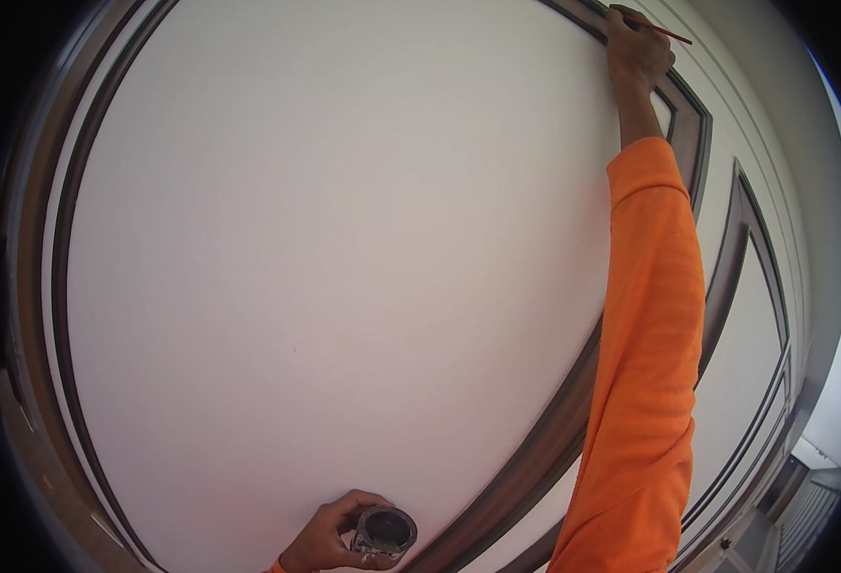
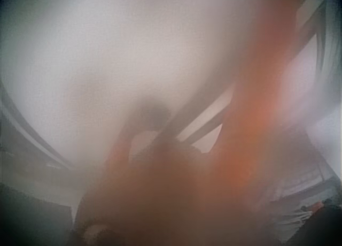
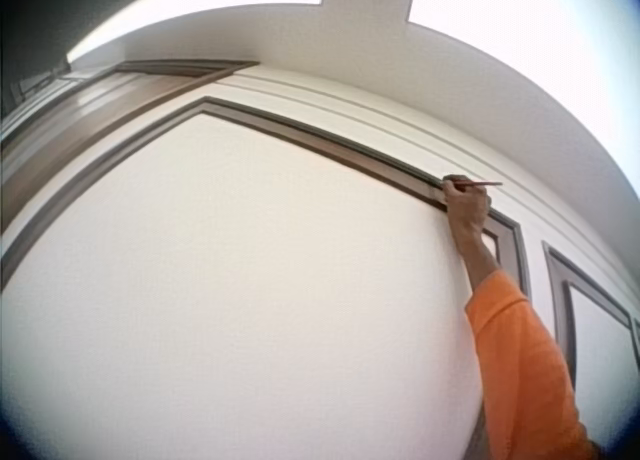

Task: The person paints dark brown trim on a white ceiling using a small paintbrush and a paint can. They repeatedly dip the brush into the can and apply paint along the curved edges of the ceiling trim.

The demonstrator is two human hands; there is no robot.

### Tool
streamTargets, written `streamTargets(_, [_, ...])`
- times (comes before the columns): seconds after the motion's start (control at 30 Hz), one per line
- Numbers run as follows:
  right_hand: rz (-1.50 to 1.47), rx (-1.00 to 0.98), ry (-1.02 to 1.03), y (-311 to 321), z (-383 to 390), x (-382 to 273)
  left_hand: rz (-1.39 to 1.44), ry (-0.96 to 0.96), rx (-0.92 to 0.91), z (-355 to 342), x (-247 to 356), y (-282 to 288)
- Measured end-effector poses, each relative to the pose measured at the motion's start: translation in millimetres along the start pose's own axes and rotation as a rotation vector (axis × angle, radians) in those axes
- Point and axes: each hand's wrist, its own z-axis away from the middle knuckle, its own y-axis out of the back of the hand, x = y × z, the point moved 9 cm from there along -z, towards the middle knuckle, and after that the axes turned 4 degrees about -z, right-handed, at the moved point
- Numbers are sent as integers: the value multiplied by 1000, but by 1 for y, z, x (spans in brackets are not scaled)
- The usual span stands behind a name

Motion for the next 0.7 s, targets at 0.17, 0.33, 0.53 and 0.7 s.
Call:
streamTargets(0.17, [7, 24, -16, 2, 3, -3, 30, -160, 7, 4, 33, 4])
streamTargets(0.33, [5, -11, -10, -1, 3, 0, 16, -98, 8, -3, 34, 0])
streamTargets(0.53, [-171, -55, -8, -1, 5, -5, 7, 125, 15, 1, 16, 3])
streamTargets(0.7, [66, 6, -26, 7, 7, -9, 3, 207, 18, 5, 12, 4])
